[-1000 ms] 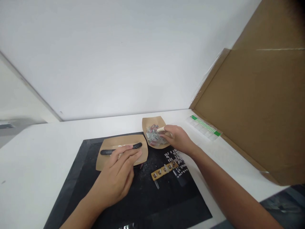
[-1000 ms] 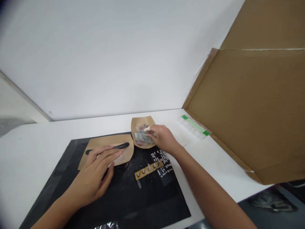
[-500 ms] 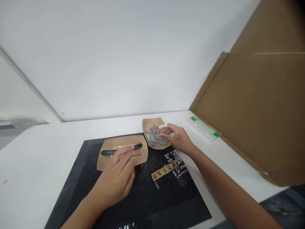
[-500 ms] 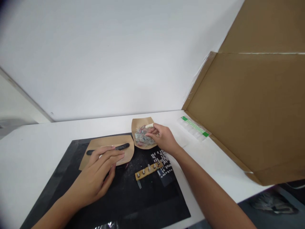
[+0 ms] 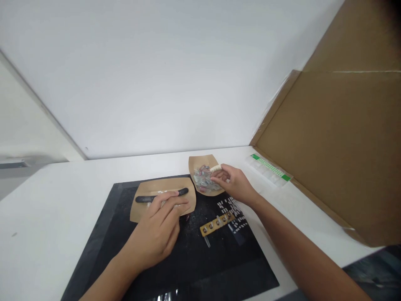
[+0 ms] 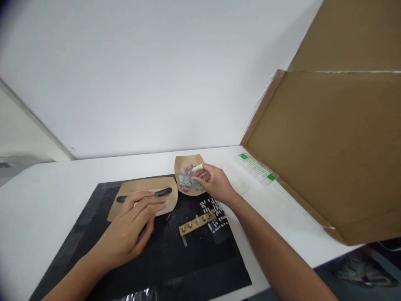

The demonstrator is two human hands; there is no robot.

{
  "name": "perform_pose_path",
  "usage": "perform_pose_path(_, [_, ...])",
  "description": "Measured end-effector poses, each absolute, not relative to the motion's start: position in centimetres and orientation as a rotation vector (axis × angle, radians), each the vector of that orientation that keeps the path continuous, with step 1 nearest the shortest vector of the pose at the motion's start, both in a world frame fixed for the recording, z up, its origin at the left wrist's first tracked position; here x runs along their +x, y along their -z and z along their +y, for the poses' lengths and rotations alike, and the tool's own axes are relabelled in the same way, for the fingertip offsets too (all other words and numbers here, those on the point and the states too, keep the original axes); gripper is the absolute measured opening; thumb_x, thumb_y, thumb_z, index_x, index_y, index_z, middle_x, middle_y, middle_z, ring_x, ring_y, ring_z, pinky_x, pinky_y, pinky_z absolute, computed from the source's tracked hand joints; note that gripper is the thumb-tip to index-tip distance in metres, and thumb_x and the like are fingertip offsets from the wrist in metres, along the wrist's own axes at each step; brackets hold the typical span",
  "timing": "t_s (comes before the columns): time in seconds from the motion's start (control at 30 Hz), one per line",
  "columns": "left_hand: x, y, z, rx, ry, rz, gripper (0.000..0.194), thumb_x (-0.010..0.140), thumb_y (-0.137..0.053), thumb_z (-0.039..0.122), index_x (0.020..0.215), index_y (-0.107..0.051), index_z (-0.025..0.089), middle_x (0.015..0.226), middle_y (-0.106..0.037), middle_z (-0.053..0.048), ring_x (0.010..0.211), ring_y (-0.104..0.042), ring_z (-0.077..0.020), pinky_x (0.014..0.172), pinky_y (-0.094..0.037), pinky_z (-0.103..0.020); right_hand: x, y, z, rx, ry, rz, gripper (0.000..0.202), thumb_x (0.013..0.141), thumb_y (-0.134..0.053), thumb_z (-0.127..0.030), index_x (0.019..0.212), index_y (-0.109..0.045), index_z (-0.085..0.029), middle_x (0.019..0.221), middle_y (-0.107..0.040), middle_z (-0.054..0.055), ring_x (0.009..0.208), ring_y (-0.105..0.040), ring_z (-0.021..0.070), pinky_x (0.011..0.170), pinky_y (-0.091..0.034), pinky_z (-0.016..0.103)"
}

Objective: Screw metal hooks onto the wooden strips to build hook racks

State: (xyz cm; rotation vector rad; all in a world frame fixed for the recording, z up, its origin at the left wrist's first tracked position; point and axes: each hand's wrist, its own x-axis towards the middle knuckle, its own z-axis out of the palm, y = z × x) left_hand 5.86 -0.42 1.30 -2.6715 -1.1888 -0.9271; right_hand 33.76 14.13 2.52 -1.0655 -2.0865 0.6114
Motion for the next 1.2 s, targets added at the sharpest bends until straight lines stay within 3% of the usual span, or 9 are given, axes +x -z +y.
perform_pose_path(0.17, [5.9,-1.2,-0.4,-2.681,0.923,-1.194,0.042,0.099,-0.049,0.000,0.139,-0.056,0.012,0.140,-0.063,-0.016,0.136,-0.048,-0.0319,0.118,-0.042,-0.055,33.7,-2.5,13.9,-1.110,-0.583,-2.078,0.020,0.096,-0.072,-0.040,0.089,-0.066,-0.023,0.104,-0.083,0.006,0.063,-0.073,0.0181,0.055,-0.057,0.030])
perform_pose_path(0.33, [5.8,-1.1,-0.4,-2.692,0.914,-1.199,0.043,0.099,-0.050,0.001,0.140,-0.056,0.011,0.140,-0.063,-0.017,0.137,-0.047,-0.0327,0.118,-0.041,-0.055,33.9,-2.6,14.0,-1.090,-0.619,-2.093,0.015,0.096,-0.071,-0.037,0.091,-0.067,-0.023,0.104,-0.084,0.006,0.087,-0.081,0.0243,0.070,-0.064,0.034])
perform_pose_path(0.5, [6.1,-1.3,-0.5,-2.671,1.019,-1.214,0.046,0.099,-0.050,0.001,0.143,-0.056,0.013,0.136,-0.065,-0.016,0.133,-0.051,-0.0315,0.115,-0.043,-0.054,33.5,-3.3,13.0,-1.006,-0.764,-2.065,0.028,0.097,-0.070,-0.038,0.084,-0.049,-0.026,0.114,-0.084,0.007,0.095,-0.081,0.0247,0.074,-0.065,0.036])
perform_pose_path(0.63, [6.8,-1.4,-0.6,-2.549,1.337,-1.336,0.037,0.102,-0.056,0.008,0.137,-0.062,0.019,0.124,-0.070,-0.012,0.126,-0.055,-0.0297,0.108,-0.046,-0.051,32.2,-4.4,10.3,-0.913,-0.940,-2.088,0.022,0.100,-0.067,-0.039,0.101,-0.050,-0.026,0.123,-0.081,0.009,0.088,-0.080,0.0224,0.069,-0.062,0.035])
perform_pose_path(0.73, [7.4,-1.2,-0.7,-2.465,1.576,-1.400,0.029,0.102,-0.064,0.015,0.129,-0.067,0.023,0.117,-0.074,-0.008,0.120,-0.057,-0.0280,0.105,-0.047,-0.048,31.0,-4.6,8.0,-0.896,-0.907,-2.189,0.024,0.099,-0.067,-0.037,0.114,-0.052,-0.025,0.117,-0.082,0.009,0.075,-0.075,0.0201,0.060,-0.056,0.033])
perform_pose_path(0.87, [8.3,-1.0,-0.8,-2.467,1.809,-1.523,0.026,0.100,-0.070,0.019,0.124,-0.072,0.027,0.108,-0.077,-0.004,0.108,-0.061,-0.0236,0.097,-0.051,-0.042,30.0,-4.5,5.7,-0.878,-0.773,-2.303,0.016,0.100,-0.066,-0.033,0.103,-0.054,-0.024,0.095,-0.082,0.005,0.065,-0.066,0.0177,0.061,-0.051,0.033])
perform_pose_path(1.0, [8.6,-1.1,-0.8,-2.451,1.908,-1.593,0.022,0.096,-0.076,0.021,0.116,-0.078,0.030,0.096,-0.076,-0.001,0.094,-0.063,-0.0201,0.087,-0.054,-0.036,29.7,-4.5,4.6,-0.871,-0.719,-2.326,0.011,0.101,-0.063,-0.028,0.102,-0.052,-0.024,0.097,-0.081,0.003,0.072,-0.069,0.0182,0.064,-0.051,0.032])
perform_pose_path(1.2, [8.9,-1.0,-1.1,-2.436,2.002,-1.689,0.021,0.095,-0.076,0.021,0.111,-0.081,0.034,0.098,-0.078,-0.001,0.095,-0.065,-0.0190,0.077,-0.057,-0.028,29.5,-3.4,3.9,-0.884,-0.537,-2.332,0.006,0.102,-0.058,-0.026,0.101,-0.054,-0.023,0.098,-0.078,0.008,0.083,-0.074,0.0223,0.070,-0.054,0.033])
